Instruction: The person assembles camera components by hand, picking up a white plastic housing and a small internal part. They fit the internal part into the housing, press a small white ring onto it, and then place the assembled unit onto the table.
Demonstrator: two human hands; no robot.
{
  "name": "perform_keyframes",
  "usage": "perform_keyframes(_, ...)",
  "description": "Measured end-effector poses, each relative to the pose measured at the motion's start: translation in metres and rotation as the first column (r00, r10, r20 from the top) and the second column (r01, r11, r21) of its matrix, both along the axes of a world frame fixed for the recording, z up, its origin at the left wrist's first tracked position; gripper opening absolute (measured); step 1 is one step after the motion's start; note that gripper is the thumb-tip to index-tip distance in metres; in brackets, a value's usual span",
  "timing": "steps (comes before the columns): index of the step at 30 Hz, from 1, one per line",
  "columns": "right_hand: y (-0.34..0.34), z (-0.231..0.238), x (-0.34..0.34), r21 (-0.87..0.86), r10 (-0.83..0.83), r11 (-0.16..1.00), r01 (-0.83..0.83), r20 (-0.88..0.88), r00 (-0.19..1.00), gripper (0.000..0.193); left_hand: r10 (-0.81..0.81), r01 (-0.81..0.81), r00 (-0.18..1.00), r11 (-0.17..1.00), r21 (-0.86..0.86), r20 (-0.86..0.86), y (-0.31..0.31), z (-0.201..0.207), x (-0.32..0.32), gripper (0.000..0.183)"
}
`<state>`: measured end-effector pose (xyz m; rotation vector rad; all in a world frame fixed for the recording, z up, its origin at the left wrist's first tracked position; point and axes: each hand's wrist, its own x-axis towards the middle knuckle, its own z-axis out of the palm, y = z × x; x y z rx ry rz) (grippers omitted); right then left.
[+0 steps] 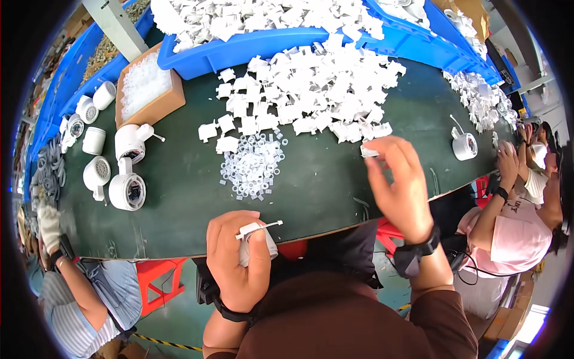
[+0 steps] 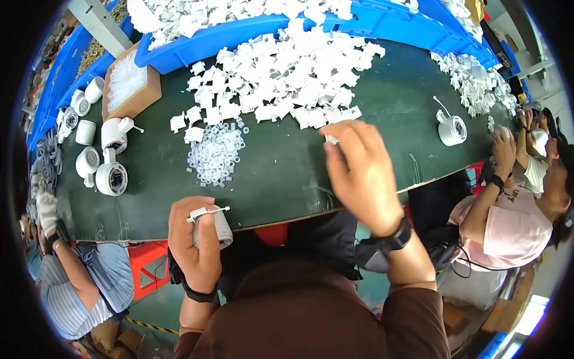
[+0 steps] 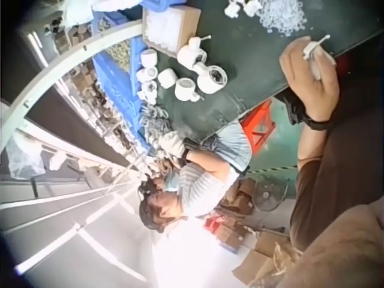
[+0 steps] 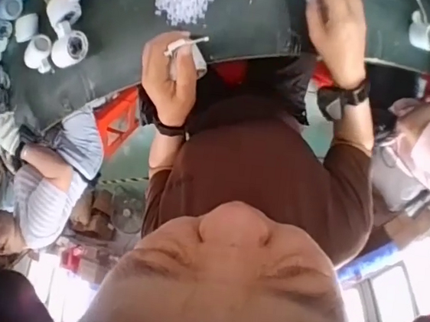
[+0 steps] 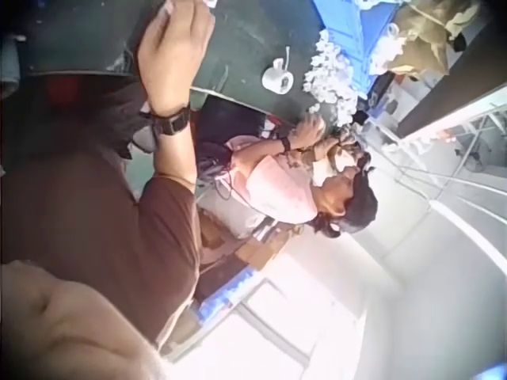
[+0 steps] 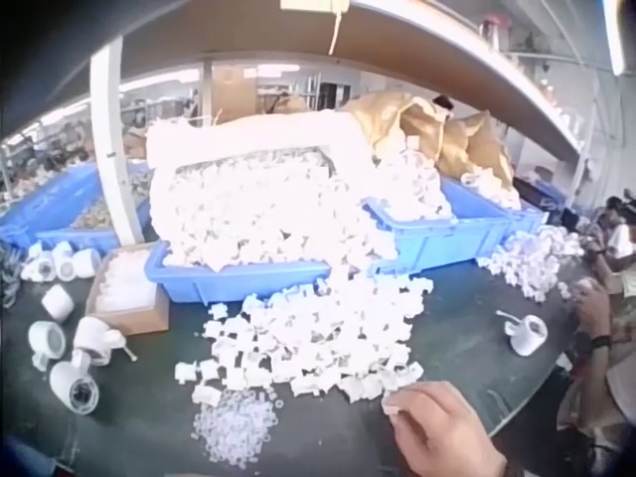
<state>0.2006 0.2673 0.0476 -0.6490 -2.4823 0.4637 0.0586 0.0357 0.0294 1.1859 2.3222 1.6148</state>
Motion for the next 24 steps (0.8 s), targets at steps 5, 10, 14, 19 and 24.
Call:
perform_keyframes(5, 0.018, -0.010, 0.010, 0.186, 0.054, 0.980, -0.072, 0.102, 0.993, 0.032, -0.016, 0.016, 0.998, 1.000, -0.008, -0.058, 0.003, -0.001, 0.002, 0.009)
perform_keyframes(10, -0.003, -0.010, 0.002, -0.195, -0.018, 0.980, 0.030, 0.059, 0.998, 0.031, -0.033, 0.032, 0.999, 0.999, 0.008, 0.016, 0.002, 0.002, 0.004, 0.010)
perform_keyframes(14, -0.039, -0.003, -0.009, -0.867, 0.131, 0.349, -0.355, -0.330, 0.935, 0.033, -0.197, 0.193, 0.962, 0.980, 0.036, 0.191, 0.006, 0.008, 0.009, 0.011)
perform_keyframes(19, -0.068, -0.009, -0.028, -0.702, 0.263, 0.570, -0.427, -0.337, 0.904, 0.044, -0.169, 0.158, 0.971, 0.984, 0.078, 0.169, 0.007, 0.006, 0.016, 0.012)
perform_keyframes(24, -0.073, -0.011, -0.033, -0.663, 0.272, 0.623, -0.416, -0.315, 0.909, 0.049, -0.064, 0.056, 0.970, 0.998, 0.042, 0.235, -0.002, 0.006, 0.016, 0.013)
